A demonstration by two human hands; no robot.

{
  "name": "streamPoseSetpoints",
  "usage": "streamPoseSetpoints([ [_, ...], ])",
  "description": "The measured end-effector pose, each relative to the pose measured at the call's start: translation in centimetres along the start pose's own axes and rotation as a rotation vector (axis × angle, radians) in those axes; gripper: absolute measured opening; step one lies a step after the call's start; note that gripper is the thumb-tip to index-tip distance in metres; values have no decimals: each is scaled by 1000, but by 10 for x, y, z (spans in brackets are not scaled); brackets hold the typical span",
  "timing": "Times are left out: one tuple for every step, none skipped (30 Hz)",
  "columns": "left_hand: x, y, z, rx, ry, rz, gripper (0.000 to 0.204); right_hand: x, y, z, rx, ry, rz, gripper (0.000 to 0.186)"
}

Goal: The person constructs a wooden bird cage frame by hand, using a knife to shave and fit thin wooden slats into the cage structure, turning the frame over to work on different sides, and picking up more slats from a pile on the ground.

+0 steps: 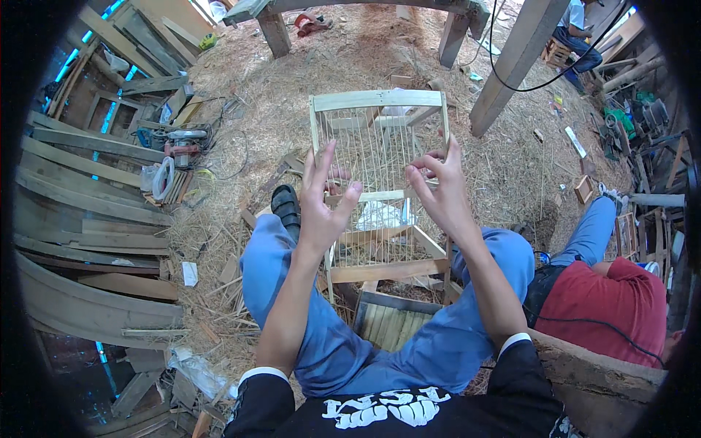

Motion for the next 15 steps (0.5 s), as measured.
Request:
streamPoseSetpoints([
  [-2,0,-1,2,-23,-20,73,1,0,1,-1,1,-1,18],
  [-4,0,0,1,-49,-40,74,5,0,3,-11,-15,-5,18],
  [-5,0,0,1,-50,-40,74,7,-1,5,-22,-30,-10,18],
  [-6,0,0,-1,-46,-27,76,8,-1,5,-22,-32,-9,18],
  [-6,0,0,-1,-39,-15,77,8,-1,6,-17,-19,-11,18],
  [-6,0,-1,-1,-39,-16,77,8,-2,6,-12,-7,-12,17],
  [-6,0,-1,-7,-39,-19,77,8,-2,6,-13,-7,-12,17],
  [-6,1,0,-13,-40,-23,78,8,-2,5,-15,0,-19,17],
  [-3,0,1,-14,-41,-24,78,8,-2,5,-18,7,-25,17],
  [-1,0,3,-13,-57,-50,79,10,-2,5,-18,6,-24,17],
  [-3,-1,2,-10,-71,-76,80,12,-1,6,-34,28,-10,17],
  [-5,-1,2,-10,-69,-76,80,13,-1,8,-51,49,4,17],
  [-6,1,1,-14,-63,-51,77,13,0,8,-51,52,3,17],
  [-8,1,1,-19,-61,-26,75,14,0,8,-55,58,9,17],
  [-8,1,1,-20,-61,-26,75,14,0,8,-60,64,16,17],
])
Point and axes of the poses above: each hand's wrist, its own y-axis away from the middle knuckle, its own z-axis out of the back of the hand, x = y × z, the point moved 7 cm from there along -y, towards the middle knuckle, and after that the axes turned 2 degrees about y, right-handed, at the moved point
